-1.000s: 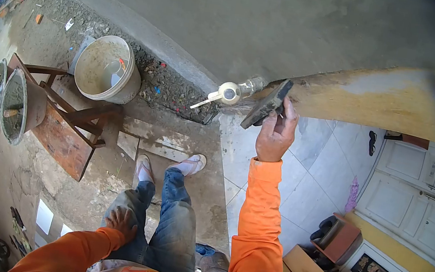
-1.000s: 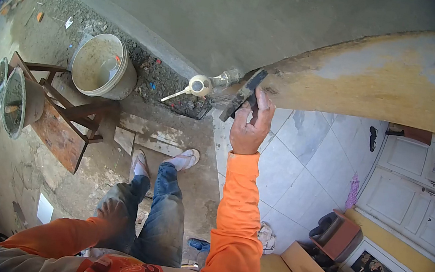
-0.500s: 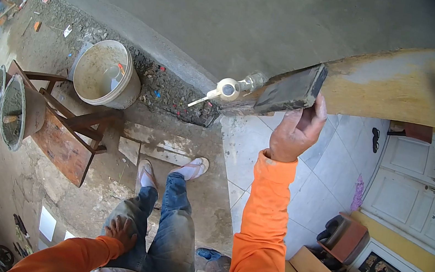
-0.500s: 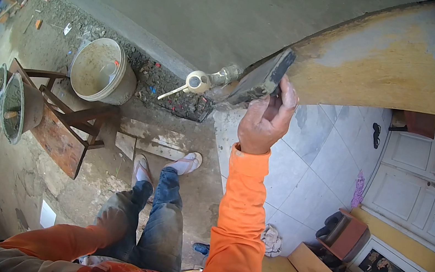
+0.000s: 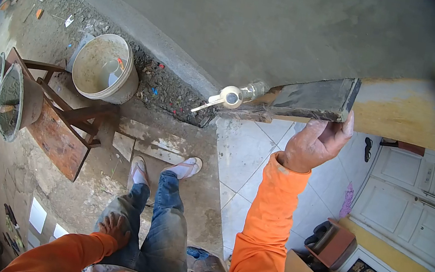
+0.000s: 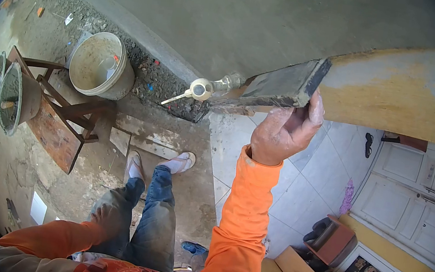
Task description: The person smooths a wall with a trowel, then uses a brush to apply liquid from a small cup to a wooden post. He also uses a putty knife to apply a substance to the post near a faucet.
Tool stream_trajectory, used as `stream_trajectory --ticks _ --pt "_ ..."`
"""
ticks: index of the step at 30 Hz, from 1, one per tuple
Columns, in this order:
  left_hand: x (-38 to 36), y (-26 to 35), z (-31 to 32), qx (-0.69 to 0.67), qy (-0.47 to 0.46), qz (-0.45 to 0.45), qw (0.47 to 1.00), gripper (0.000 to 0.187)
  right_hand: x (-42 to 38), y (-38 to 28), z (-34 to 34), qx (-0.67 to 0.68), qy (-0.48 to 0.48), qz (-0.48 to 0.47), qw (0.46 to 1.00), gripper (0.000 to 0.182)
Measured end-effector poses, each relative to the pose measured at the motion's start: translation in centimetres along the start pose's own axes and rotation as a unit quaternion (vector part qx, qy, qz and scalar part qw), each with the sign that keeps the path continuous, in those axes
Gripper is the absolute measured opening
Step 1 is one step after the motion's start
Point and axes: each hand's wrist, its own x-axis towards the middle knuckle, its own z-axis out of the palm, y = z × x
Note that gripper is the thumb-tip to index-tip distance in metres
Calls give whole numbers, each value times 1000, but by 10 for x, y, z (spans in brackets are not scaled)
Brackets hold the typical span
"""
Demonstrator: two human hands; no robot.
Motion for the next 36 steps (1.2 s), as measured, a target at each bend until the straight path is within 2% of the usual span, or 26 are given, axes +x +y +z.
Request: stream_trajectory --ticks 10,13,17,20,23,28,31,34,36 --pt "-1 -4 -2 -20 -4 14 1000 72 -3 -14 12 -23 31 45 998 38" --pt "-1 -2 -6 -24 -4 20 1000 71 11 -25 13 9 79 32 996 37" --pt "-3 -2 -11 -35 -9 16 999 71 17 -28 14 -32 94 15 995 36" --pt "-5 -1 -11 -41 -6 16 999 70 5 -21 14 -75 40 12 996 37" --pt "-2 -5 -11 -36 1 22 999 70 -2 -12 17 -93 46 8 995 38" --pt "-3 -3 -13 -23 -4 16 1000 70 22 -37 6 -92 58 8 994 38" --pt "0 -8 -8 -26 10 30 999 70 39 -63 -5 -41 100 -30 994 37" --pt "-3 -9 -6 -36 6 26 999 70 18 -61 -26 -207 11 -39 978 39" --pt "-4 -9 -10 -47 -5 17 999 69 -5 -54 -24 -300 -11 -1 954 41"
